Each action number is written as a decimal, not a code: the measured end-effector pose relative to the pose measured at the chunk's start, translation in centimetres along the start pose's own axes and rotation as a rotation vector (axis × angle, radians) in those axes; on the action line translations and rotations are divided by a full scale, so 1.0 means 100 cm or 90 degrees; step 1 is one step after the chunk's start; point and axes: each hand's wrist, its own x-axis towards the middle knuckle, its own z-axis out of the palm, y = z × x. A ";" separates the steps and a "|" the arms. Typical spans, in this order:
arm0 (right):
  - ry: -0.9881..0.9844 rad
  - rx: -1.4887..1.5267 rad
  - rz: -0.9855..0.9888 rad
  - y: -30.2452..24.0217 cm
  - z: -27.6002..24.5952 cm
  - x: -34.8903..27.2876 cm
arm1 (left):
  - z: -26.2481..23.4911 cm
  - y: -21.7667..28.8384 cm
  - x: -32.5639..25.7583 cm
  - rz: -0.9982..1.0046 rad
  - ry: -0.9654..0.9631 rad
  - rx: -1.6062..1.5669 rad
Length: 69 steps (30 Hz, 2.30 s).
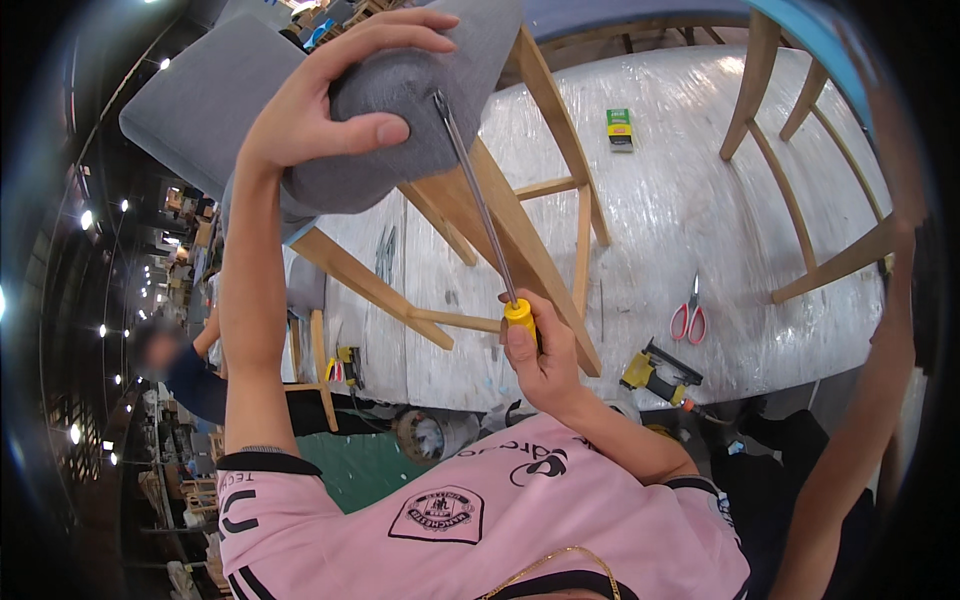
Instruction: The person staples gray fabric to the underside of a wooden chair seat using a pneumatic staple gun, trims excess fabric with scissors, and tucks edges with a screwdriver. The process is repeated on multiple chairs in a workshop setting.
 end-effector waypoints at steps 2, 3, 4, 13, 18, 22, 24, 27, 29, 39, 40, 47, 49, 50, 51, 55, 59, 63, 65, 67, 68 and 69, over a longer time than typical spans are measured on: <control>-0.011 -0.029 -0.012 0.004 -0.007 0.002 | -0.001 0.003 0.000 0.027 0.006 -0.002; -0.016 -0.052 -0.005 0.000 -0.015 0.003 | -0.002 0.001 0.000 0.049 0.004 0.001; -0.021 -0.076 0.002 -0.009 -0.026 0.000 | -0.003 0.003 -0.001 0.072 0.003 0.003; 0.041 -0.302 -0.138 -0.043 -0.066 0.019 | -0.008 0.002 0.003 0.140 -0.035 0.075; 0.001 -0.238 -0.222 -0.027 -0.063 0.034 | 0.014 0.002 -0.007 0.074 0.107 -0.088; -0.209 0.357 0.144 -0.011 -0.051 0.021 | 0.006 0.002 0.001 0.064 0.030 -0.039; -0.267 0.534 0.175 -0.004 -0.034 0.021 | -0.001 0.002 0.003 0.073 -0.001 0.004; -0.342 0.655 0.190 0.012 -0.029 0.026 | -0.007 -0.002 0.004 0.080 -0.029 0.040; -0.342 0.830 0.185 0.014 -0.021 0.031 | -0.006 -0.006 0.006 0.078 -0.032 0.036; -0.194 0.392 0.033 0.041 -0.075 0.008 | -0.024 -0.006 0.028 0.071 -0.104 -0.056; -0.117 0.275 0.057 0.058 -0.101 -0.013 | -0.021 -0.008 0.035 0.064 -0.122 -0.095; 0.371 0.063 0.285 0.078 -0.122 -0.159 | -0.021 -0.020 0.046 -0.032 -0.056 -0.140; 0.336 -0.020 0.254 0.075 -0.110 -0.164 | -0.024 -0.024 0.044 -0.029 -0.047 -0.131; 0.304 -0.077 0.199 0.069 -0.100 -0.154 | -0.025 -0.026 0.044 -0.025 -0.060 -0.106; 0.269 -0.133 0.144 0.066 -0.093 -0.138 | -0.028 -0.027 0.042 -0.025 -0.071 -0.078; 0.180 -0.318 -0.079 0.035 -0.068 -0.038 | -0.029 -0.023 0.047 -0.007 -0.096 0.012; 0.125 -0.435 -0.163 0.016 -0.061 0.047 | -0.030 -0.029 0.046 -0.046 -0.120 -0.056; 0.099 -0.409 -0.191 0.011 -0.055 0.077 | -0.031 -0.041 0.044 -0.037 -0.119 -0.088; 0.105 -0.413 -0.188 0.012 -0.061 0.081 | -0.026 -0.048 0.051 -0.018 -0.124 -0.109; 0.099 -0.419 -0.191 0.009 -0.061 0.086 | -0.023 -0.056 0.055 0.001 -0.127 -0.125; 0.095 -0.423 -0.193 0.007 -0.061 0.088 | -0.022 -0.059 0.054 0.014 -0.121 -0.123; 0.092 -0.437 -0.197 0.005 -0.061 0.089 | -0.021 -0.062 0.053 0.027 -0.115 -0.121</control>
